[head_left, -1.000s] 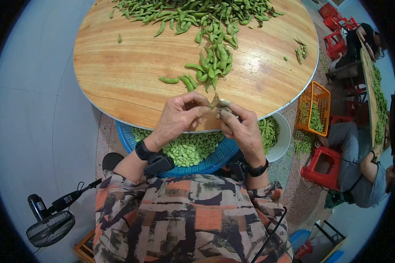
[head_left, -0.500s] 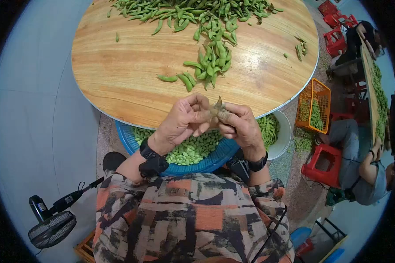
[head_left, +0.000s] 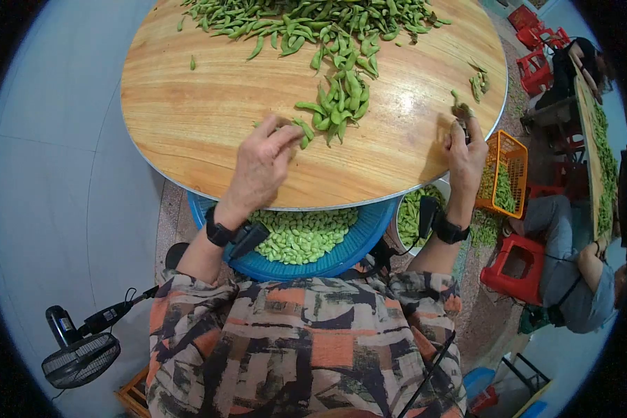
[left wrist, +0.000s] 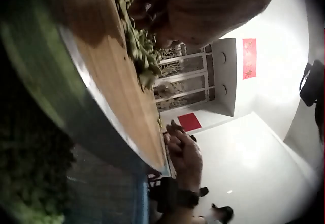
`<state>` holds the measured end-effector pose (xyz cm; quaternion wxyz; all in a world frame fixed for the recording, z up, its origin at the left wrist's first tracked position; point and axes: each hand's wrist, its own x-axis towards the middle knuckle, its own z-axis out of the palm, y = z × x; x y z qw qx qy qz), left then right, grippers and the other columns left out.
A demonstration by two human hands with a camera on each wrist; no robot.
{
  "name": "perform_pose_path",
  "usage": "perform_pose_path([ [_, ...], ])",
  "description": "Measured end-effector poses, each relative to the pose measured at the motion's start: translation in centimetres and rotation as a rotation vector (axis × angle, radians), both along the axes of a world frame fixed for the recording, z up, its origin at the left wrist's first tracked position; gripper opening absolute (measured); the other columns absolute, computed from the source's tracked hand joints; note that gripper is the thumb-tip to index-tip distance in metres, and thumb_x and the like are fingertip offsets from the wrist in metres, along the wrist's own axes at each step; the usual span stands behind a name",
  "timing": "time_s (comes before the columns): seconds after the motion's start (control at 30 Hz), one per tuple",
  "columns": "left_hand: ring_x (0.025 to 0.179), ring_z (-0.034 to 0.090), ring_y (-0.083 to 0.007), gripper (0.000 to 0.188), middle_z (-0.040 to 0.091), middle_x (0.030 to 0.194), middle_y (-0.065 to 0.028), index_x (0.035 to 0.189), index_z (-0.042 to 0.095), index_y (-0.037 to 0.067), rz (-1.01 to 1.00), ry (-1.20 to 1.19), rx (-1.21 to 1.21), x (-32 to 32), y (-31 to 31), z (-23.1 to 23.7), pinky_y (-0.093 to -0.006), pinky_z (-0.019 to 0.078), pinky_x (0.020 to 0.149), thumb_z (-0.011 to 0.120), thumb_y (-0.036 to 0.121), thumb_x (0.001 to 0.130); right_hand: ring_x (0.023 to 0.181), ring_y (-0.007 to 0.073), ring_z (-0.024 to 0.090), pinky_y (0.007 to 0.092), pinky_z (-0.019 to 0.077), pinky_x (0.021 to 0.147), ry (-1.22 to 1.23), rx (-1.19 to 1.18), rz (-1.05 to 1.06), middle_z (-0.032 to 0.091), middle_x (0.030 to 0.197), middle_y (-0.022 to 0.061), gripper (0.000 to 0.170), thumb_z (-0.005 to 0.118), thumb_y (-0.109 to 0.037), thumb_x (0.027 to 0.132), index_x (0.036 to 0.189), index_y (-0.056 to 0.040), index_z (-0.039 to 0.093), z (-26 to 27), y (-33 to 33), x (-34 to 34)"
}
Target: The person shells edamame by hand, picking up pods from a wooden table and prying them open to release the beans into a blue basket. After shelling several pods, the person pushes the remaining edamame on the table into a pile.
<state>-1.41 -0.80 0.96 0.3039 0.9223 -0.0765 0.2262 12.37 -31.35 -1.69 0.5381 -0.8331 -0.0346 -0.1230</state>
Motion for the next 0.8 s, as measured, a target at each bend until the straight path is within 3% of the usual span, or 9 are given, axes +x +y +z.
perform_pose_path([
  [0.03,0.078,0.063,-0.0281,0.021,0.058,0.093,-0.0124,0.103,0.067,0.004,0.007,0.036,-0.017,0.3,0.7,0.0,-0.0371,0.0519,0.067,0.066,0.0,0.083,0.071,0.0176,0.065,0.0324,0.0498,0.064,-0.102,-0.192,-0.082,0.07,0.084,0.0107,0.026,0.052,-0.011,0.096,0.117,0.0004,0.063,-0.2,-0.1,0.5],
  [0.13,0.08,0.064,-0.0287,0.021,0.058,0.097,-0.0116,0.102,0.068,0.007,-0.022,0.181,0.107,0.9,1.7,0.1,-0.0384,0.0525,0.068,0.067,0.001,0.083,0.083,0.0244,0.07,0.0351,0.0521,0.075,-0.084,-0.266,-0.189,0.071,0.091,0.0191,0.031,0.051,-0.012,0.096,0.124,0.0011,0.06,-0.3,1.1,-0.6],
  [0.2,0.081,0.065,-0.0291,0.02,0.057,0.099,-0.0116,0.102,0.068,0.008,-0.021,0.193,0.155,1.1,1.6,0.1,-0.0386,0.0527,0.068,0.068,0.001,0.083,0.084,0.0202,0.07,0.0316,0.0525,0.076,-0.089,-0.189,-0.168,0.072,0.09,0.0153,0.032,0.052,-0.011,0.096,0.125,0.0018,0.061,-0.2,2.5,-2.1],
  [0.37,0.082,0.065,-0.031,0.018,0.058,0.097,-0.0127,0.099,0.067,0.007,-0.045,0.189,0.158,1.3,1.6,-0.1,-0.0372,0.0532,0.066,0.067,0.001,0.082,0.082,0.0103,0.065,0.0248,0.051,0.074,0.18,0.215,0.266,0.072,0.088,0.0062,0.027,0.056,-0.006,0.094,0.118,0.0027,0.066,0.3,4.6,-7.2],
  [0.47,0.074,0.065,-0.0254,0.016,0.063,0.088,-0.0079,0.103,0.066,0.003,-0.022,0.042,-0.017,1.1,0.9,0.1,-0.0371,0.0526,0.063,0.064,0.003,0.087,0.085,0.0129,0.067,0.025,0.0522,0.075,0.272,0.195,0.458,0.072,0.093,0.0103,0.027,0.056,-0.003,0.094,0.118,0.0036,0.066,0.9,6.6,-9.4],
  [0.53,0.064,0.061,-0.0123,0.011,0.063,0.074,-0.0036,0.1,0.066,-0.001,0.044,0.279,-0.519,0.5,-0.3,0.6,-0.0284,0.0483,0.056,0.062,0.002,0.09,0.086,0.0124,0.066,0.0246,0.0508,0.074,0.204,0.249,0.548,0.07,0.096,0.0111,0.027,0.057,-0.001,0.093,0.118,0.0044,0.065,1.5,8.3,-10.2],
  [0.57,0.064,0.061,-0.0123,0.011,0.063,0.074,-0.0036,0.1,0.066,-0.001,0.047,0.279,-0.519,0.2,-0.9,1.0,-0.0284,0.0483,0.056,0.062,0.002,0.09,0.086,0.0124,0.066,0.0246,0.0508,0.074,0.205,0.25,0.552,0.07,0.096,0.0111,0.027,0.057,-0.001,0.093,0.118,0.0044,0.065,1.5,9.0,-10.4],
  [0.63,0.056,0.052,-0.0038,0.009,0.059,0.065,0.0006,0.099,0.067,-0.001,-0.002,0.678,-0.944,-0.2,-2.1,1.6,-0.0216,0.0404,0.049,0.061,0.003,0.093,0.084,0.0117,0.062,0.0243,0.049,0.073,0.337,0.351,0.562,0.067,0.096,0.0098,0.026,0.058,-0.001,0.093,0.118,0.0048,0.064,1.5,9.9,-10.5],
  [0.8,0.048,0.047,-0.0043,0.01,0.055,0.06,0.0019,0.099,0.067,0.0,-0.032,0.67,-0.999,-0.6,-2.8,0.5,-0.0222,0.0359,0.041,0.06,0.004,0.094,0.081,0.0113,0.059,0.0247,0.0475,0.073,0.289,0.353,0.618,0.065,0.093,0.0085,0.024,0.058,-0.001,0.093,0.115,0.0052,0.064,1.5,9.7,-10.1],
])
